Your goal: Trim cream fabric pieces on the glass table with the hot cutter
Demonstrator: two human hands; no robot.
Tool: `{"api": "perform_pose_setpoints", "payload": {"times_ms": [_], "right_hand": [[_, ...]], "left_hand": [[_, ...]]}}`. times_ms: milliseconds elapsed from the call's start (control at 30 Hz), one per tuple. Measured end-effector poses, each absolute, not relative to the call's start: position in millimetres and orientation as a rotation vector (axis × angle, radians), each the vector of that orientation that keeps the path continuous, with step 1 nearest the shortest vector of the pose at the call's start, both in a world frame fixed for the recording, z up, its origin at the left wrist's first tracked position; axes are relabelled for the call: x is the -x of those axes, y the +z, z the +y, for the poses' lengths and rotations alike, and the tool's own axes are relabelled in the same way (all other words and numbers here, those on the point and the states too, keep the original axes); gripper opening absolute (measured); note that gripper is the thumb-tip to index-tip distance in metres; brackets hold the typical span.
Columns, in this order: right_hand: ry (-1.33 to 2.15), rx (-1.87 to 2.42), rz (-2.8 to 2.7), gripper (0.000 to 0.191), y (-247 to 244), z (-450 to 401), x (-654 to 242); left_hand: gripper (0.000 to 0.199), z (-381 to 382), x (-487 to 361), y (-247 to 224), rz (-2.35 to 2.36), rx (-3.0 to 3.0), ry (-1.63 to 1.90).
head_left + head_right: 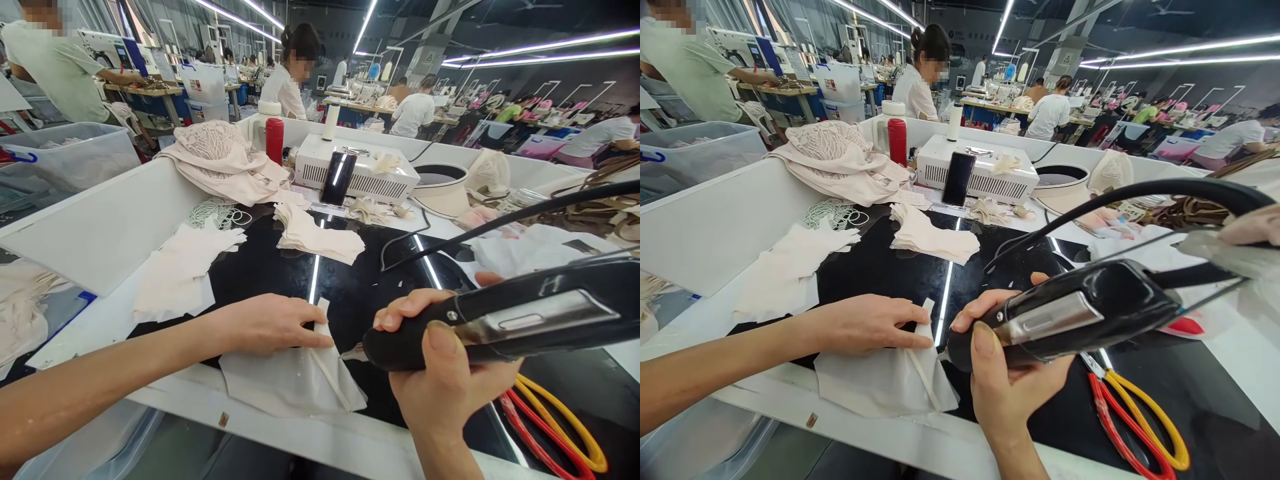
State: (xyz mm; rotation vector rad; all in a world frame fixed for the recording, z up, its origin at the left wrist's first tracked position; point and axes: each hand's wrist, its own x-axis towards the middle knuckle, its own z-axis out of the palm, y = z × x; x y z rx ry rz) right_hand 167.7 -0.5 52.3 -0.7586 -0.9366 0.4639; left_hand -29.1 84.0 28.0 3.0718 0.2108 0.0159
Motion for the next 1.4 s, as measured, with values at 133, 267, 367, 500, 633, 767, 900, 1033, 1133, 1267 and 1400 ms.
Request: {"api": "perform_pose_setpoints", "payload": {"times_ms": [133,267,367,500,633,767,900,1033,1133,1267,1400], "right_hand": [[0.482,0.768,-0.922,0.055,52.5,-1.4,-166.7],[0.498,0.778,-0.917,0.053,54.4,-0.8,-165.7],[0.470,0.758,-0.906,0.052,56.1,3.1,-164.9],[0.447,0.732,-0.900,0.052,55.4,10.4,-163.1],[0.459,0.772,-0.917,0.051,53.4,13.0,-160.2],[0.443,0.779,-0.909,0.051,54.2,14.7,-158.7],[0.425,0.742,-0.904,0.053,54.6,20.6,-158.8],[0.436,0.757,-0.926,0.050,53.3,24.0,-157.2],[0.433,0.779,-0.925,0.049,53.8,24.6,-155.8],[0.433,0.771,-0.903,0.051,55.1,28.0,-155.9],[0.426,0.756,-0.910,0.051,53.3,33.6,-155.9]], "left_hand": [[0.051,80.7,30.3,29.8,0.218,-3.090,-0.008],[0.052,80.2,32.2,28.9,0.215,-3.077,0.044],[0.055,80.2,33.3,28.0,0.220,-3.080,0.025],[0.055,80.0,33.9,25.9,0.237,-3.076,-0.010],[0.054,80.0,34.6,22.4,0.243,-3.090,0.056],[0.052,79.7,34.9,21.7,0.234,-3.087,0.057],[0.047,79.0,34.7,21.7,0.240,-3.080,0.104],[0.045,78.9,35.0,19.0,0.232,-3.079,0.187],[0.046,79.2,35.7,16.4,0.231,-3.066,0.226],[0.048,80.0,36.4,13.7,0.228,-3.025,0.265],[0.052,80.3,36.9,11.4,0.220,-3.012,0.255]]}}
